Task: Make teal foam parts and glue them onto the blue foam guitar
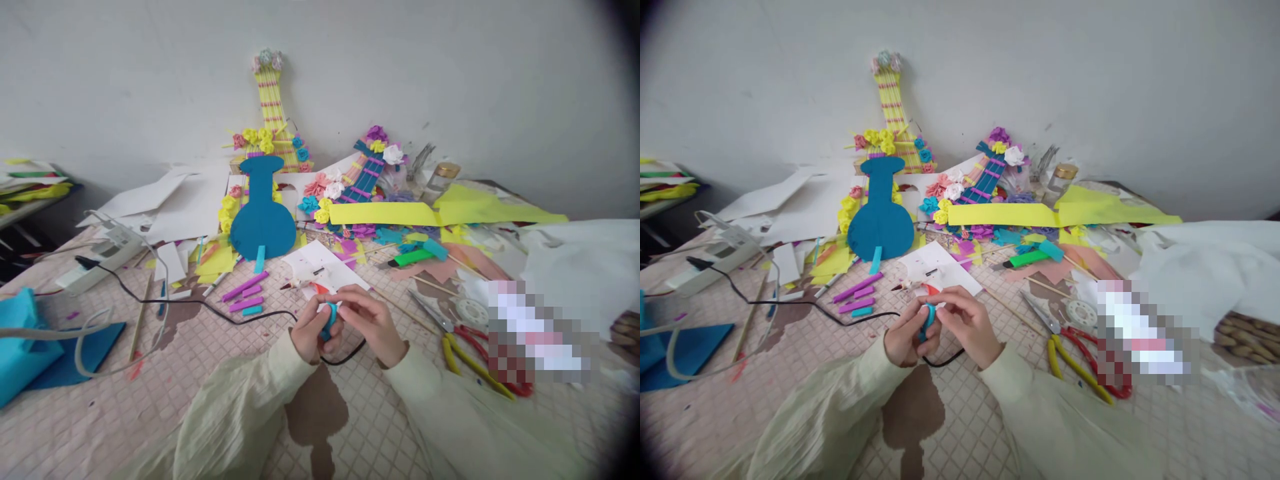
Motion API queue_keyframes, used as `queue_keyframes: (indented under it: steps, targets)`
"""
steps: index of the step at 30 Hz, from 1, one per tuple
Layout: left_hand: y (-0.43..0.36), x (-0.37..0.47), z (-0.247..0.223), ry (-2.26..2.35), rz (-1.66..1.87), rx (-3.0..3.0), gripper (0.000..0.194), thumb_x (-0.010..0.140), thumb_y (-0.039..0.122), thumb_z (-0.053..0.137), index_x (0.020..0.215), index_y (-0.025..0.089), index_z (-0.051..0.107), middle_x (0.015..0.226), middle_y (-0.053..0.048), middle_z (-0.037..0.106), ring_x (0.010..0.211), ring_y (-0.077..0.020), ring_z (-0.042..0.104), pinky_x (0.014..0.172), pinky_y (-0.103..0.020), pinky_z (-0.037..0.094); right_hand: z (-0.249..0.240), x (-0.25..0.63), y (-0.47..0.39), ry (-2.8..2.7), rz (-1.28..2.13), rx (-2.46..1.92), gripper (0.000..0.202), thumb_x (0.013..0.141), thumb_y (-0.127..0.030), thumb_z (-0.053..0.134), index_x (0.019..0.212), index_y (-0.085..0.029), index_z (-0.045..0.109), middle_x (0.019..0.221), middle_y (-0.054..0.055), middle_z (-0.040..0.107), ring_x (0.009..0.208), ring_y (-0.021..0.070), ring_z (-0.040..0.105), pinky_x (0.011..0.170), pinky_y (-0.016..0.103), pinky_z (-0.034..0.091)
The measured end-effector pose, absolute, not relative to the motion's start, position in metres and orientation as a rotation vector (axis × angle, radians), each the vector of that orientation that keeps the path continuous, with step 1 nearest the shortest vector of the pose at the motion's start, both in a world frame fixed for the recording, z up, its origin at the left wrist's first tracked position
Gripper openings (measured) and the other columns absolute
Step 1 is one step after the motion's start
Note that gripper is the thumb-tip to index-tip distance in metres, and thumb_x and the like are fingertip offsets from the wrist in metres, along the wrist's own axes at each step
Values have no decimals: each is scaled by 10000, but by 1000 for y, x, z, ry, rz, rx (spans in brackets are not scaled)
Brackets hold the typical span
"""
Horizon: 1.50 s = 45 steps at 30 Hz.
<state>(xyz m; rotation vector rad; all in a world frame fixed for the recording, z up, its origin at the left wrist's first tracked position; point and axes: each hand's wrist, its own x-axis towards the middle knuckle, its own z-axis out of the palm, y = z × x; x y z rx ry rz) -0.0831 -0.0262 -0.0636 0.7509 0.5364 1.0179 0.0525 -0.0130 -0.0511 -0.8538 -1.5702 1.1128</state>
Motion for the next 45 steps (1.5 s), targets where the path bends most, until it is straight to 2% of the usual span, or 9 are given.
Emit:
queue_keyframes:
  steps: [5, 12, 15, 18, 24, 28, 35, 40, 45]
  targets:
    - [-27, -83, -62, 570, 1002, 688, 379, 722, 449, 598, 925, 240, 357, 522, 84, 452, 304, -29, 328, 320, -132, 201, -53, 52, -14, -1602, 1035, -875, 197, 784, -224, 566, 932, -259, 691, 918, 43, 573, 879, 165, 562, 757, 299, 469]
    - [-29, -79, -61, 719, 1073, 797, 402, 724, 507, 559, 926, 214, 370, 506, 94, 427, 315, -27, 320, 331, -137, 197, -54, 52, -17, -1816, 646, -865, 260, 811, -189, 509, 1006, -263, 664, 857, 49, 598, 791, 165, 578, 697, 315, 487]
    - [-29, -78, -64, 829, 1127, 914, 386, 761, 514, 503, 950, 195, 396, 529, 89, 422, 337, -30, 340, 341, -146, 206, -56, 53, -17, -1853, 518, -879, 225, 810, -197, 517, 968, -252, 667, 843, 53, 608, 772, 165, 580, 674, 308, 486]
    - [-29, -80, -66, 903, 1229, 1123, 391, 777, 505, 488, 976, 176, 421, 509, 98, 394, 344, -28, 347, 348, -150, 223, -56, 55, -15, -1808, 477, -968, 113, 798, -234, 548, 839, -225, 653, 781, 45, 596, 706, 156, 567, 659, 304, 477]
    - [-34, -83, -61, 1004, 1168, 1246, 323, 791, 416, 504, 1007, 183, 447, 603, 51, 540, 304, -33, 442, 298, -145, 236, -53, 62, -12, -1743, 521, -1124, 137, 819, -259, 507, 705, -199, 552, 680, 15, 548, 651, 146, 515, 642, 288, 427]
    - [-35, -83, -58, 1037, 1153, 1243, 310, 767, 406, 537, 953, 171, 459, 568, 43, 568, 308, -52, 476, 298, -139, 265, -54, 65, -12, -1819, 524, -1163, 222, 848, -255, 456, 642, -196, 515, 614, -3, 494, 609, 137, 483, 601, 275, 395]
    - [-34, -83, -60, 1027, 1176, 1264, 279, 768, 398, 528, 916, 173, 457, 614, 16, 613, 312, -51, 462, 312, -152, 296, -51, 97, -22, -1904, 455, -1199, 112, 814, -240, 518, 746, -197, 596, 745, 49, 612, 720, 180, 563, 670, 309, 436]
    - [-30, -83, -65, 1052, 1293, 1303, 255, 800, 369, 487, 968, 178, 470, 592, 63, 505, 313, -12, 345, 332, -148, 242, -53, 159, -47, -1690, 92, -1596, 219, 800, -386, 500, 767, -199, 609, 819, 79, 641, 744, 219, 579, 703, 364, 436]
    - [-27, -82, -68, 1005, 1345, 1203, 300, 832, 393, 404, 952, 148, 527, 543, 58, 461, 326, -17, 300, 332, -161, 176, -61, 208, -70, -1520, 72, -2176, 347, 696, -538, 538, 637, -202, 604, 646, 53, 639, 610, 235, 581, 585, 359, 428]
